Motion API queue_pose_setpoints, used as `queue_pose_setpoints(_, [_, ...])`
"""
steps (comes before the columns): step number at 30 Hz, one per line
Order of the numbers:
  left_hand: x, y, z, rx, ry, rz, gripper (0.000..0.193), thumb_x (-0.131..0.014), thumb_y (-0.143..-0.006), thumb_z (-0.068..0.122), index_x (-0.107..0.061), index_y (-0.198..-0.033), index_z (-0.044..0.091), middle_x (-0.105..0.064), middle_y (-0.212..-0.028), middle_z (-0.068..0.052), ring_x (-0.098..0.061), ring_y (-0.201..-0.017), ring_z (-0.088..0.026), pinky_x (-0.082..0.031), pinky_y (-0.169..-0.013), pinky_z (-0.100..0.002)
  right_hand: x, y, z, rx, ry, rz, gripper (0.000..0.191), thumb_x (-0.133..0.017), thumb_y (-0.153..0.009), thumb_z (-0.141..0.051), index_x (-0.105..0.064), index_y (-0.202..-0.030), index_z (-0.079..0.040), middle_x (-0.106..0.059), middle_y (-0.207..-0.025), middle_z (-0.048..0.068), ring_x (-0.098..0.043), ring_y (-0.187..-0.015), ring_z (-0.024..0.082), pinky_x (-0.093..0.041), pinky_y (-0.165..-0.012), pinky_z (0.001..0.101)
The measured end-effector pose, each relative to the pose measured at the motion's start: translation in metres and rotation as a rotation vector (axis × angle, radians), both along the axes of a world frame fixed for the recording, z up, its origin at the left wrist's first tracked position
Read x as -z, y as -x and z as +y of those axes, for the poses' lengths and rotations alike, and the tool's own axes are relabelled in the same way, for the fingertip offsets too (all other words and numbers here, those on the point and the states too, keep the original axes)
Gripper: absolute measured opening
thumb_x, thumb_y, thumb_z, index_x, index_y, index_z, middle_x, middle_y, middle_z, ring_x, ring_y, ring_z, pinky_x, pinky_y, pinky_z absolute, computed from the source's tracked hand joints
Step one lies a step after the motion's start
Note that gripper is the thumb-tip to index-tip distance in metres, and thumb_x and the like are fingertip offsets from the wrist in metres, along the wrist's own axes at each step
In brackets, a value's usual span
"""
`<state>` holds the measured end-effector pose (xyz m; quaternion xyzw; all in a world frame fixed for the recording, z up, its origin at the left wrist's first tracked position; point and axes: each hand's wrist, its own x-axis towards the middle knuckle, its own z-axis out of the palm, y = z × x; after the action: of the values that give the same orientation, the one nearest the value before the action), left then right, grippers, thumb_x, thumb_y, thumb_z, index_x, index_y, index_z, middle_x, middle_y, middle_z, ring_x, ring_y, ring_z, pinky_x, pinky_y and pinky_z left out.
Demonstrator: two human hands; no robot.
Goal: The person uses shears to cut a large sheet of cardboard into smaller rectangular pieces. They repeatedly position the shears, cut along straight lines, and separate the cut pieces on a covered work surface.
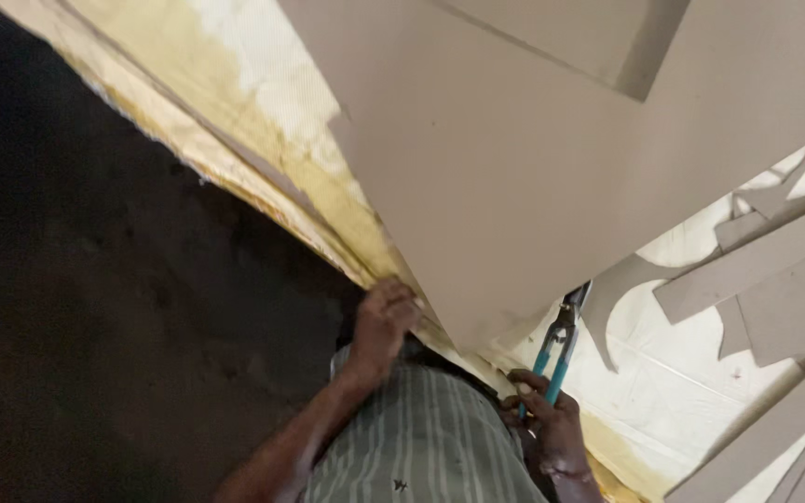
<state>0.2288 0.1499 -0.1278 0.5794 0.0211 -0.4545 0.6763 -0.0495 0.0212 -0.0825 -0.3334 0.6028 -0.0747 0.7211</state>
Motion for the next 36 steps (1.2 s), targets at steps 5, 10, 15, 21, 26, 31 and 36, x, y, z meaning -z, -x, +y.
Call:
queue_pose_setpoints(5, [-0.012, 0.054, -0.006, 0.091, -0.130, 0.298, 0.040, -0.068, -0.094, 0.015, -0.061, -0.130, 0.000, -0.066, -0.121, -0.012, -0.067, -0.110, -0.022, -0.061, -0.085, -0.035, -0.016, 0.050, -0.026, -0.315, -0.147, 0.059, 0.038, -0.064, -0.093, -0.019, -0.070, -0.126, -0.002, -0.073, -0.077, 0.014, -0.060, -0.064, 0.016, -0.041, -0.051, 0.0309])
queue_pose_setpoints(10, [-0.024, 0.080, -0.026, 0.074, -0.108, 0.139, 0.022, -0.064, -0.101, 0.018, -0.064, -0.102, -0.004, -0.071, -0.088, -0.018, -0.072, -0.077, -0.026, -0.064, -0.067, -0.039, -0.011, 0.103, -0.038, -0.669, 0.141, 0.161, 0.037, -0.071, -0.087, -0.003, -0.070, -0.124, -0.004, -0.061, -0.089, 0.010, -0.057, -0.067, 0.016, -0.046, -0.058, 0.0309])
queue_pose_setpoints(15, [-0.017, 0.091, -0.032, 0.156, -0.034, 0.155, 0.023, -0.067, -0.101, 0.016, -0.063, -0.098, -0.006, -0.071, -0.085, -0.017, -0.074, -0.075, -0.025, -0.065, -0.068, -0.039, -0.017, 0.147, -0.062, -0.765, -0.054, 0.001, 0.055, -0.056, -0.080, 0.005, -0.063, -0.133, -0.010, -0.074, -0.103, 0.008, -0.061, -0.069, 0.014, -0.050, -0.060, 0.0287])
queue_pose_setpoints(21, [-0.011, 0.113, -0.052, 0.054, 0.008, 0.222, 0.025, -0.059, -0.100, 0.018, -0.066, -0.113, -0.002, -0.074, -0.101, -0.011, -0.076, -0.093, -0.021, -0.067, -0.084, -0.037, -0.027, 0.160, -0.081, -0.980, -0.070, -0.219, 0.048, -0.054, -0.078, 0.008, -0.064, -0.124, 0.000, -0.068, -0.093, 0.012, -0.064, -0.079, 0.016, -0.054, -0.068, 0.0303])
queue_pose_setpoints(26, [-0.003, 0.109, -0.051, 0.035, 0.033, 0.291, 0.034, -0.058, -0.104, 0.024, -0.067, -0.113, -0.007, -0.074, -0.096, -0.014, -0.075, -0.087, -0.023, -0.067, -0.080, -0.038, -0.023, 0.143, -0.091, -0.999, -0.215, -0.124, 0.036, -0.054, -0.076, 0.010, -0.064, -0.110, 0.003, -0.063, -0.100, 0.014, -0.070, -0.074, 0.023, -0.060, -0.065, 0.0372])
queue_pose_setpoints(31, [0.005, 0.106, -0.046, 0.075, 0.001, 0.255, 0.034, -0.064, -0.102, 0.025, -0.069, -0.110, -0.007, -0.070, -0.089, -0.013, -0.074, -0.081, -0.022, -0.070, -0.076, -0.037, -0.019, 0.124, -0.092, -1.156, 0.113, -0.344, 0.038, -0.057, -0.067, 0.009, -0.067, -0.103, 0.001, -0.061, -0.120, 0.013, -0.066, -0.097, 0.021, -0.057, -0.078, 0.0346])
queue_pose_setpoints(36, [0.004, 0.109, -0.046, 0.032, 0.045, 0.264, 0.032, -0.067, -0.101, 0.023, -0.070, -0.107, -0.008, -0.066, -0.087, -0.009, -0.073, -0.079, -0.019, -0.070, -0.075, -0.036, -0.020, 0.120, -0.086, -1.068, -0.144, -0.130, 0.059, -0.055, -0.068, 0.007, -0.062, -0.126, -0.003, -0.063, -0.093, 0.010, -0.060, -0.075, 0.015, -0.053, -0.065, 0.0286])
